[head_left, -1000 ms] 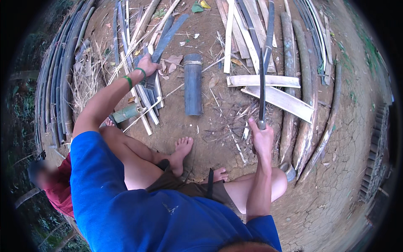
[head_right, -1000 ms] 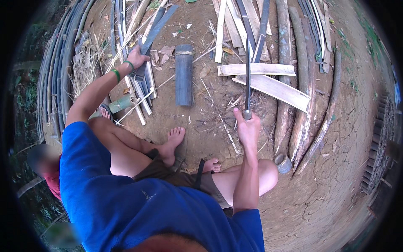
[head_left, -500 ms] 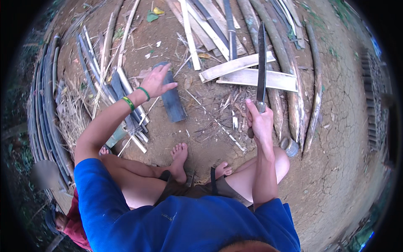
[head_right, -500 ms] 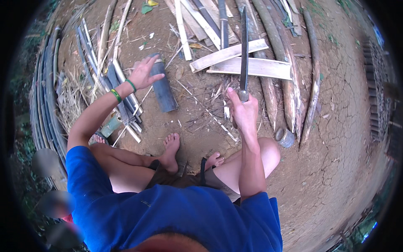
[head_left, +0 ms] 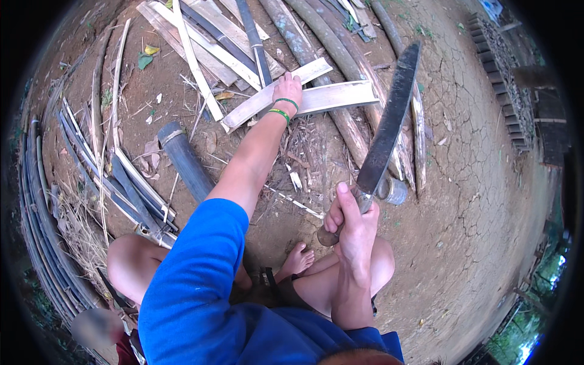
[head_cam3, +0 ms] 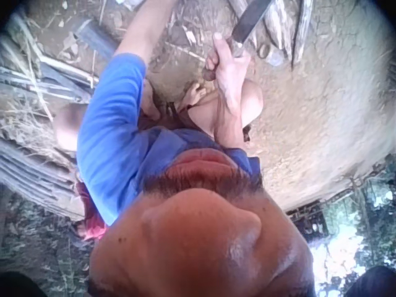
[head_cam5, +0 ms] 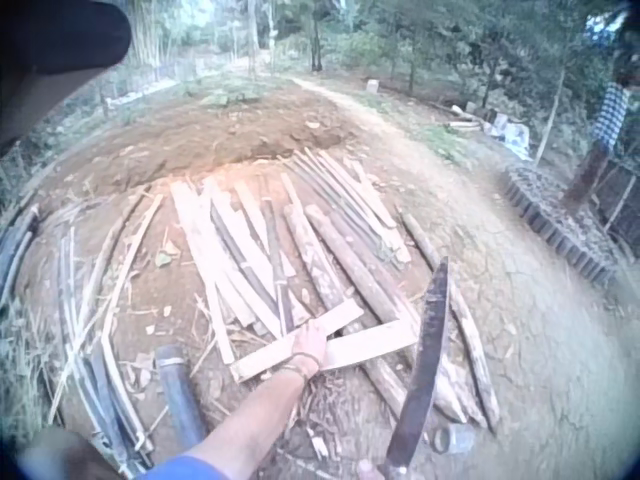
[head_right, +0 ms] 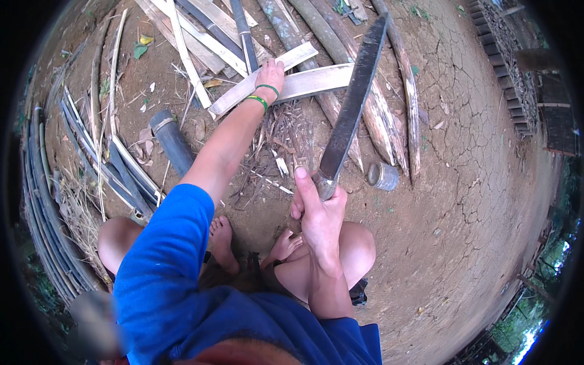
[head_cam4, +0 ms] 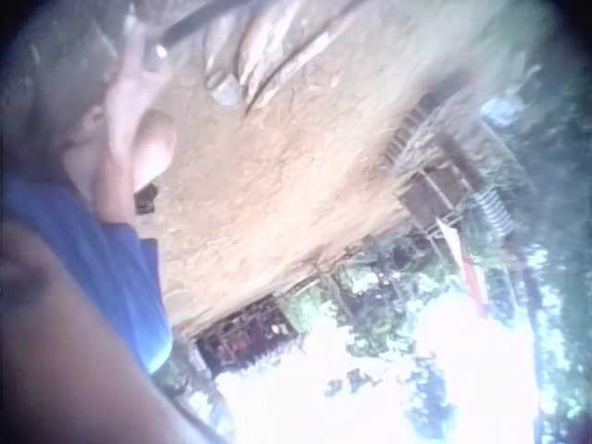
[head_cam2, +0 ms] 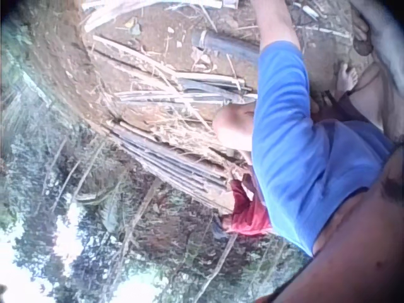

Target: The person sits on the ground and uses a machete to split a piece of bamboo. They repeatedly strike the bamboo with the machete to separate it into smaller strips.

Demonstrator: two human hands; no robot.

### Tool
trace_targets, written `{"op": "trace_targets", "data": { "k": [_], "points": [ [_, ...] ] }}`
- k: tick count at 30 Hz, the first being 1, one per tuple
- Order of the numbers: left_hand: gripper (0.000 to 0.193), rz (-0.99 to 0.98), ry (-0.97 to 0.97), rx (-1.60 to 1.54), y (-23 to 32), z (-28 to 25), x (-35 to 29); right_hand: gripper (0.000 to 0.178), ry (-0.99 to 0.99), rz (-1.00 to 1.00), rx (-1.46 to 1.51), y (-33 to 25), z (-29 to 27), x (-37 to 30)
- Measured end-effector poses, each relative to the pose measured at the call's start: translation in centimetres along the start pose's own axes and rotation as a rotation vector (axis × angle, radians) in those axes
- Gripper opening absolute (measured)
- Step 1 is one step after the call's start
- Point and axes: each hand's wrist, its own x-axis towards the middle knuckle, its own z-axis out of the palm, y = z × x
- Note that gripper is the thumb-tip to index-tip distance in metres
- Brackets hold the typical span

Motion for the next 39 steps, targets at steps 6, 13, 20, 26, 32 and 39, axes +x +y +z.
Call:
{"op": "trace_targets", "data": {
  "k": [6,13,20,26,32,39],
  "points": [
    [0.026,0.113,-0.036,-0.023,-5.0,-5.3,0.1,0.031,-0.069,-0.011,-0.095,0.7,0.3,2.3],
    [0.042,0.139,0.165,-0.507,-12.0,-15.1,-9.8,0.026,-0.224,-0.199,-0.254,2.8,2.5,9.6],
    [0.020,-0.137,0.138,-0.903,-13.2,-15.8,-21.5,0.042,-0.509,-0.139,0.050,5.1,8.4,10.6],
    [0.020,-0.280,0.239,-0.907,-13.2,-15.8,-25.5,0.033,-0.666,-0.094,0.133,6.3,12.9,6.7],
    [0.033,-0.228,0.382,-0.820,-11.6,-18.5,-27.7,0.026,-0.540,-0.219,0.066,6.6,16.0,5.3],
    [0.022,0.147,0.408,-0.778,-9.5,-28.5,-29.9,0.033,-0.376,-0.287,-0.136,5.7,18.1,2.8]
  ]
}}
